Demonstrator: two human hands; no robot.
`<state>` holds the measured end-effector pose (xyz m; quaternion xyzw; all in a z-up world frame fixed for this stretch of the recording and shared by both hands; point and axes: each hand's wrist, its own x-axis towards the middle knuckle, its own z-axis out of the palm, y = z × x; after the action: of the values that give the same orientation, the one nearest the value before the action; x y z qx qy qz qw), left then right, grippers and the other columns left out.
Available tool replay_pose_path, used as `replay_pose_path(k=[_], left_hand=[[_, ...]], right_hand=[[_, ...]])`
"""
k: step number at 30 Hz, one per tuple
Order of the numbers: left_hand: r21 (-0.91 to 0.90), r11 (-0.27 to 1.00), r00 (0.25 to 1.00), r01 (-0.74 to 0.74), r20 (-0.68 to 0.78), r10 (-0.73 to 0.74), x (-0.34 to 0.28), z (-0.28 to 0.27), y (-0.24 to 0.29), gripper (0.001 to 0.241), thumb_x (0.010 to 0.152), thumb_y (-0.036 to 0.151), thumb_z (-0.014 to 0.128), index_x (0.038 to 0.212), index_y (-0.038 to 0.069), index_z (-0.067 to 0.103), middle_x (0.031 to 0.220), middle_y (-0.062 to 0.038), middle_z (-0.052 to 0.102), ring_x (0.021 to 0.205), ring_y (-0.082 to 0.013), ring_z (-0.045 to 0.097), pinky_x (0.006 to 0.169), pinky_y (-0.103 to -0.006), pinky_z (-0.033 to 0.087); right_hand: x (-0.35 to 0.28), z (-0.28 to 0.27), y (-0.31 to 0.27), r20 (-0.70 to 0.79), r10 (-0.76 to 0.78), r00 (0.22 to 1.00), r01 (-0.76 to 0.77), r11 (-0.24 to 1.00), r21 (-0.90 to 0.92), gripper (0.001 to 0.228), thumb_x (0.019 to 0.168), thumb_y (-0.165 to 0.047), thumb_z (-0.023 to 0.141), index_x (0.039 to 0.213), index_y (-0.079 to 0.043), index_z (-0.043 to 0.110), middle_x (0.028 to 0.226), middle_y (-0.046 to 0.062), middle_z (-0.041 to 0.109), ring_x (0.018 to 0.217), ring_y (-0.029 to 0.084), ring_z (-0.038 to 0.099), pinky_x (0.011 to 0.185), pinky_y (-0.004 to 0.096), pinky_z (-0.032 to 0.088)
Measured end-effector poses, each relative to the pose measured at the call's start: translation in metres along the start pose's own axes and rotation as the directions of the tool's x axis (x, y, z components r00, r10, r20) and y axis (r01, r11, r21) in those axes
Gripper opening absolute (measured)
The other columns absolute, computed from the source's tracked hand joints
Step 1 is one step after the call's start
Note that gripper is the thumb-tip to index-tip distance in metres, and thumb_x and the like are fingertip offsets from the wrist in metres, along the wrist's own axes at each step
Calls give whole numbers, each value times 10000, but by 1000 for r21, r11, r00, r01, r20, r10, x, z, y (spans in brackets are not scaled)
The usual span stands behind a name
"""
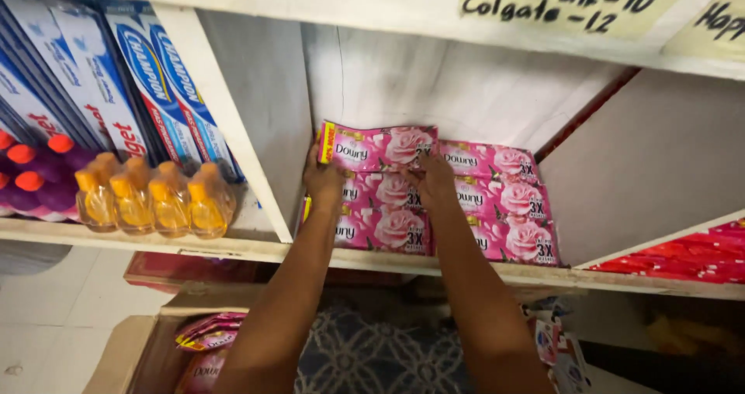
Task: Stocking low shelves with laundry detergent sachets from a cardboard box.
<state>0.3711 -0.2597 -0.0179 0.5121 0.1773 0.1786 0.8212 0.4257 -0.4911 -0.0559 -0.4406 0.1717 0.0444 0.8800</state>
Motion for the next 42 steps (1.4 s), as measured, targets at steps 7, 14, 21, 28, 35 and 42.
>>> replay_pose_path(k=[7,14,21,28,35,42], left_hand=[[222,889,916,-401,69,396,62,-32,-91,510,1002,-109,539,1500,-15,597,1377,-57,718,1144,-119,708,916,-250,551],[716,687,991,-123,55,121,23,-4,-21,390,901,103,568,1262,-32,633,1062,-251,657,930,-372,641,824,-445,515],[954,-10,923,-300,293,250,4,5,-5,585,782,174,701,1251,-156,583,1324,-264,509,1221,-429,490,1072,-437,434],[907,-354,936,-230,305,173,6,16,-4,346,995,192,580,1261,-22,637,1557,-200,402,1411,-374,401,1135,-455,409],[828,-407,860,-385,482,169,-9,22,-1,647,976,377,500,1583,230,332,1645,-215,227,1533,-412,168,1191,-567,200],[859,-215,884,-465,461,-72,1,17,-5,594,1043,422,389,1613,319,256,1687,-233,108,1546,-478,92,1216,-626,111]], right_hand=[[-17,30,-8,65,-49,997,48,999,20,241,964,8,568,1197,-25,516,975,80,620,824,236,662,745,435,682],[-25,38,-15,-58,-237,970,174,838,-517,258,891,-42,662,1122,12,562,990,93,616,791,236,667,653,442,655],[-11,33,-3,278,-617,736,351,-3,-936,381,862,-65,678,1209,24,548,1100,267,673,930,481,694,788,522,565],[-52,81,-25,282,-533,798,155,-272,-950,749,824,-24,658,1514,-52,369,1366,309,485,1266,483,483,851,529,552],[-35,63,6,648,-317,692,340,-648,-681,582,925,-74,587,1472,-243,484,1565,145,444,1408,409,428,1088,579,423],[-30,56,18,661,-296,689,359,-653,-667,609,935,-106,573,1518,-235,456,1533,170,455,1382,446,432,1048,600,437]])
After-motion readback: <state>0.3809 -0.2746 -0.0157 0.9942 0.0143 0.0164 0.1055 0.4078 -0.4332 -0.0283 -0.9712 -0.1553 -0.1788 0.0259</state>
